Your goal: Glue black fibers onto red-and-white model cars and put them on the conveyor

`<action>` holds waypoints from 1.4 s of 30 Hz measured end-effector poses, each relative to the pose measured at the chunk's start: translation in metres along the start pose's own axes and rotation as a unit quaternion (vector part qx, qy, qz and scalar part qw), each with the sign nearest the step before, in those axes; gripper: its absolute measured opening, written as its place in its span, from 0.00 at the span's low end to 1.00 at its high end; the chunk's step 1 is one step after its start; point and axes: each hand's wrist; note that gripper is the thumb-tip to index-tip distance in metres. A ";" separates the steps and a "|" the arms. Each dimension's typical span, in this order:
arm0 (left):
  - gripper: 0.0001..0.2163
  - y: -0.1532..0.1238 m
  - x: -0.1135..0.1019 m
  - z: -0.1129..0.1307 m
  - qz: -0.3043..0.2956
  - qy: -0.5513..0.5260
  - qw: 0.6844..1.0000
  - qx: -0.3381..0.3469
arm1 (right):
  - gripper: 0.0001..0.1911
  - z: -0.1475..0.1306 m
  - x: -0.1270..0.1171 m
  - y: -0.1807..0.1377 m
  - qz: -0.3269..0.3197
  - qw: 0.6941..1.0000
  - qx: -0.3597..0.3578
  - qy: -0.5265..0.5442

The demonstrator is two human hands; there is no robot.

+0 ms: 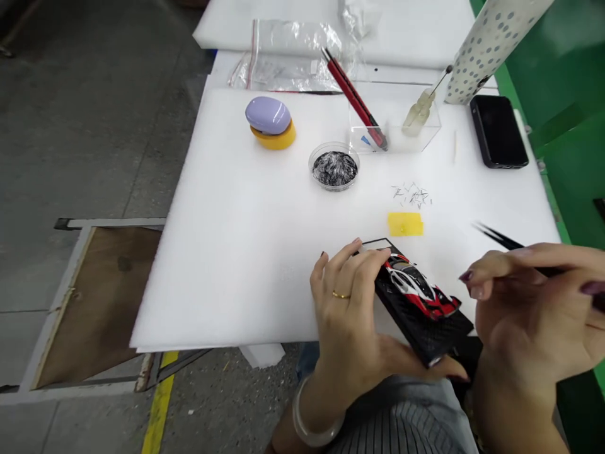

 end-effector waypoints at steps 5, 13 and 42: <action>0.44 -0.006 0.032 0.021 0.027 0.079 0.996 0.005 | 0.07 -0.010 -0.022 -0.017 0.039 0.990 0.014 -0.132; 0.35 -0.010 0.055 0.039 -0.013 0.177 0.984 0.014 | 0.14 0.008 -0.036 -0.019 -0.019 0.977 0.110 -0.179; 0.20 0.007 0.006 -0.039 -0.092 0.022 0.991 -0.091 | 0.21 -0.049 -0.156 -0.018 0.181 0.961 -0.137 -0.156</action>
Point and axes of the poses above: each hand's wrist, its own y-axis towards the middle knuckle, its own x-axis out of the palm, z = x × y, and after that the axes turned 3 degrees about x, right-handed
